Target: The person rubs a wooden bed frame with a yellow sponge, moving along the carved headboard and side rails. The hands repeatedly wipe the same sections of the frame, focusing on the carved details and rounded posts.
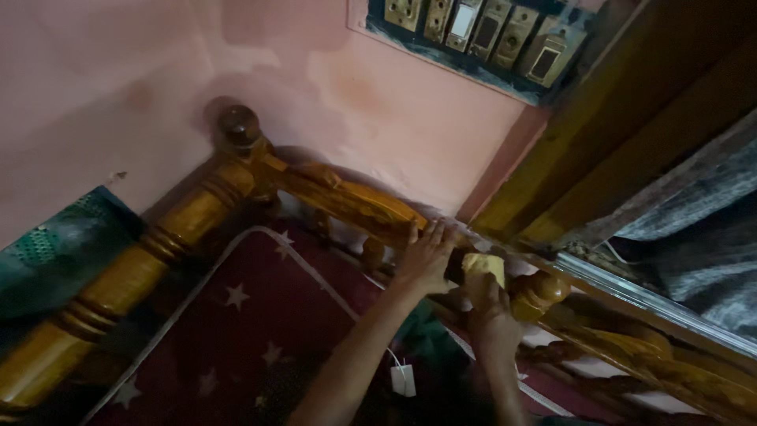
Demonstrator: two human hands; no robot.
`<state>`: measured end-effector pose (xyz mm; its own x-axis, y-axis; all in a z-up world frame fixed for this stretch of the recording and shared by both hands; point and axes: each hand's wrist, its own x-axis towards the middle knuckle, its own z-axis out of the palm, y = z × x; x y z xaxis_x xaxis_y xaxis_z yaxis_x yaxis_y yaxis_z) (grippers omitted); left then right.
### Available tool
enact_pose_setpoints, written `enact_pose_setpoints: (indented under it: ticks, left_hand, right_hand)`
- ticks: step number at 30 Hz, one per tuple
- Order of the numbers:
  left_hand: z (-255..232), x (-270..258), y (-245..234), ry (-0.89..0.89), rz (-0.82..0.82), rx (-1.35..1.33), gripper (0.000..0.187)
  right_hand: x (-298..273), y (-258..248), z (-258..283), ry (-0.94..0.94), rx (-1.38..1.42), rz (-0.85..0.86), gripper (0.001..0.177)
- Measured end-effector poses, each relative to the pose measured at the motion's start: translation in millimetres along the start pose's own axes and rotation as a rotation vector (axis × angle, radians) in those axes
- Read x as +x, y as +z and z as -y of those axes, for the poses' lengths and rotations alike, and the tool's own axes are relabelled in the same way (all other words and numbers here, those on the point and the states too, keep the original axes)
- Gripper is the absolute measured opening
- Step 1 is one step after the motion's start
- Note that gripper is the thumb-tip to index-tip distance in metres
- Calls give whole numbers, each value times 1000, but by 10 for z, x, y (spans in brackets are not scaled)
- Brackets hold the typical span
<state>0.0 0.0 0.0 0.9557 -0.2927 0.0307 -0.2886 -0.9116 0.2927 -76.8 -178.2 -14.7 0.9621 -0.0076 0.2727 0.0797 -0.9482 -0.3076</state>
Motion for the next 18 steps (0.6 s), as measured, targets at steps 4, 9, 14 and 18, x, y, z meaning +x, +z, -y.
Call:
enact_pose_setpoints:
  ticks: [4, 9, 14, 18]
  left_hand:
    - [-118, -59, -170, -43, 73, 6, 126]
    - [-360, -78, -104, -73, 31, 6, 124]
    - [-331, -60, 69, -21, -64, 36, 109]
    - [-283, 28, 211, -5, -184, -54, 97]
  right_hand:
    - [-62, 5, -22, -181, -138, -272, 62]
    - [-7, 19, 76, -147, -254, -337, 61]
    - [-163, -127, -22, -91, -112, -55, 74]
    - [-286, -186, -276, -255, -308, -223, 60]
